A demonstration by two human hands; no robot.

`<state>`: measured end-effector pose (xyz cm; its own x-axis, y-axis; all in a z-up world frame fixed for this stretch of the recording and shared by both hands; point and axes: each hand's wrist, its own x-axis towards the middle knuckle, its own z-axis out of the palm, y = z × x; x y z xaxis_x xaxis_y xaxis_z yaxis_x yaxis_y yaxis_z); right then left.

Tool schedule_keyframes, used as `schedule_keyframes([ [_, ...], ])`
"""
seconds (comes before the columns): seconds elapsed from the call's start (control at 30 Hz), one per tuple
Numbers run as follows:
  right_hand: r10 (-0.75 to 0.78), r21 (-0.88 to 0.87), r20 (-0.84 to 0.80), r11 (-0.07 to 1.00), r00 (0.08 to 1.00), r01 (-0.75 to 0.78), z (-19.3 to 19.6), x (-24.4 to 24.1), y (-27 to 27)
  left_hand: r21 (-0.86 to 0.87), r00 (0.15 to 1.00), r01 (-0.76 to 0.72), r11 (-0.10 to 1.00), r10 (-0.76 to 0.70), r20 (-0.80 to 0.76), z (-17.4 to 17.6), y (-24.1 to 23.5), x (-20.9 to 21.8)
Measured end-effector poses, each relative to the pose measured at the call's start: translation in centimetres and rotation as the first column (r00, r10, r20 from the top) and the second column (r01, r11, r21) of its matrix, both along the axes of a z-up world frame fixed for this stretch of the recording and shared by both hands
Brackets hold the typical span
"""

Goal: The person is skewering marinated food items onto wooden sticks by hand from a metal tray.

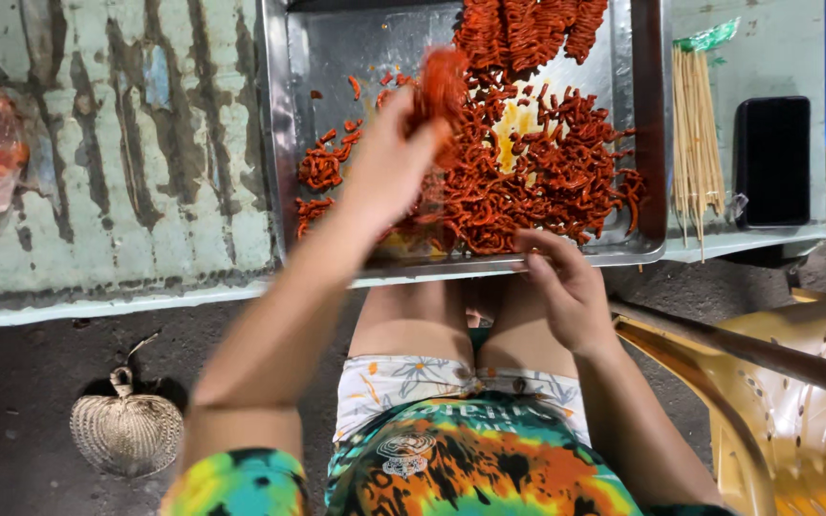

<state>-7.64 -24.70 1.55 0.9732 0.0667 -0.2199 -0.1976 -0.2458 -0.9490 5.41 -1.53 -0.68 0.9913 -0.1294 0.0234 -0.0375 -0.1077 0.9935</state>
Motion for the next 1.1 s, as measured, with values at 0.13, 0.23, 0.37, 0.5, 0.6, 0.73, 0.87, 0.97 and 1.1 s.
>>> schedule_keyframes([
  [0.13, -0.118, 0.032, 0.018, 0.993, 0.993, 0.118, -2.2, -1.6, -3.2, 0.723, 0.965, 0.021, 0.690, -0.202, 0.165, 0.5, 1.5, 8.6],
  [0.23, -0.125, -0.072, 0.012, 0.989, 0.992, 0.126, -4.0, -3.6, -5.9, 0.985, 0.897, 0.080, 0.153, -0.442, -0.004, -0.1, 0.5, 14.1],
  [0.37, -0.172, -0.037, -0.122, 0.985, 0.977, 0.169, -5.8, -6.5, -7.1, 0.992, 0.774, -0.052, -0.119, -0.632, -0.035, -3.1, -1.8, 19.5],
  [0.5, -0.228, -0.070, -0.162, 0.973, 0.960, 0.219, -6.9, -7.6, -7.0, 0.976, 0.681, -0.200, 0.090, -0.703, 0.205, -5.7, -1.8, 22.1],
  [0.6, -0.302, -0.073, -0.207, 0.953, 0.931, 0.293, -7.7, -8.5, -7.4, 0.914, 0.611, -0.295, 0.279, -0.680, 0.405, -5.5, 0.2, 21.8],
  [0.73, -0.464, 0.051, -0.208, 0.874, 0.861, 0.483, -10.0, -8.6, -7.7, 0.740, 0.666, -0.363, 0.566, -0.399, 0.631, -3.6, 4.2, 16.1],
  [0.87, -0.490, -0.087, 0.013, 0.868, 0.872, 0.489, -11.4, -9.5, -6.7, 0.780, 0.886, -0.215, 0.587, -0.219, 0.409, -3.4, 5.9, 4.7],
  [0.97, -0.420, -0.237, 0.247, 0.847, 0.873, 0.475, -11.2, -9.6, -6.0, 0.730, 0.937, -0.147, 0.668, -0.142, 0.319, -4.2, 4.6, -3.3],
  [1.1, -0.397, -0.322, 0.357, 0.797, 0.845, 0.511, -9.8, -8.4, -7.1, 0.690, 0.947, -0.236, 0.684, 0.001, 0.322, -5.9, 2.0, -9.0],
])
